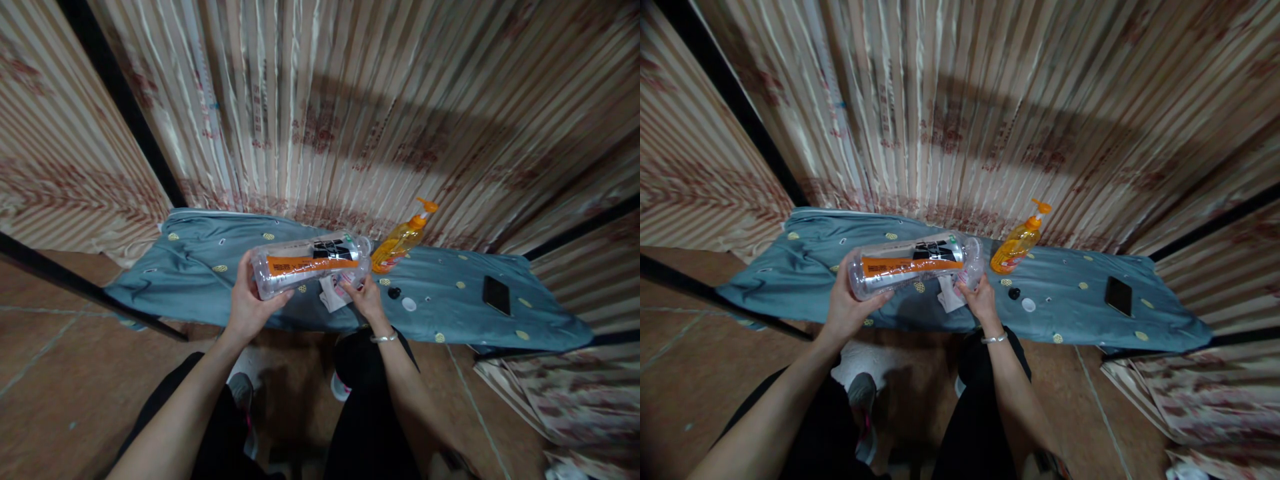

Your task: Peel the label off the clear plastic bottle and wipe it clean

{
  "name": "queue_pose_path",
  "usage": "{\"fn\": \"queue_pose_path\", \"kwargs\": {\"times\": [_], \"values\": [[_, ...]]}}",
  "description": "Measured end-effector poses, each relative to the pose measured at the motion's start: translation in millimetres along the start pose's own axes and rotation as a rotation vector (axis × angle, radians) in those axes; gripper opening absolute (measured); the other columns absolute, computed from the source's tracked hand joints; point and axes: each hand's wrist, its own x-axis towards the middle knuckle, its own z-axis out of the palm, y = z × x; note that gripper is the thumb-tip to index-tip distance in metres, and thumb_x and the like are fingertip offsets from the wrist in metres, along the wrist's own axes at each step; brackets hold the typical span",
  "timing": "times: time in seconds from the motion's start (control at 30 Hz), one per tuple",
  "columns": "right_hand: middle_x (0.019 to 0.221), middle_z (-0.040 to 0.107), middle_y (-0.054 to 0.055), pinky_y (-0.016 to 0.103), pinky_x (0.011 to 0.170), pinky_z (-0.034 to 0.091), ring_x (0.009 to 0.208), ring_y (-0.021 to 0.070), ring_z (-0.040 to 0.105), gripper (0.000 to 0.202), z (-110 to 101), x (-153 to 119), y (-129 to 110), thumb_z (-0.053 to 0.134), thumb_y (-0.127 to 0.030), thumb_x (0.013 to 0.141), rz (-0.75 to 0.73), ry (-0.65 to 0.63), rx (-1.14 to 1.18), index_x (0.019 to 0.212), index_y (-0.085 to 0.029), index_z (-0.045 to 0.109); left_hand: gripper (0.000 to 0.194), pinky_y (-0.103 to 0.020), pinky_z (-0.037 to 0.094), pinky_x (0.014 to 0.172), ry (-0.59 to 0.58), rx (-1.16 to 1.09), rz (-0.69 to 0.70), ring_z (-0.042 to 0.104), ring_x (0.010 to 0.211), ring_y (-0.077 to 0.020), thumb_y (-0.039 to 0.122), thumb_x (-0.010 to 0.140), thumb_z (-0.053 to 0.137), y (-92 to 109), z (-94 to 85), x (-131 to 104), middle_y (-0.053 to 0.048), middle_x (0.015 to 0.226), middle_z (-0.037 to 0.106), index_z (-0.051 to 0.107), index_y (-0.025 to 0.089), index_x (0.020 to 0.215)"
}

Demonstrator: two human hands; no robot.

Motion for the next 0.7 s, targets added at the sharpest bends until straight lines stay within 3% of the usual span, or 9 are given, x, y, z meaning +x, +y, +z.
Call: {"fn": "queue_pose_path", "kwargs": {"times": [0.7], "values": [[0.067, 0.063, 0.001, 0.029, 0.058, 0.041, 0.06, 0.0185, 0.057, 0.051, 0.9, 0.8, 2.9, 0.069, -0.058, 0.066, -0.012, 0.007, -0.004, 0.095, -0.018, 0.056, 0.093, -0.04, 0.057, 0.086, -0.01, 0.012, -0.007, 0.065, 0.107, -0.0287, 0.052, 0.059, 0.084, 0.4, -0.6, 0.5, -0.016, 0.125, 0.059, 0.041, 0.018, 0.134]]}}
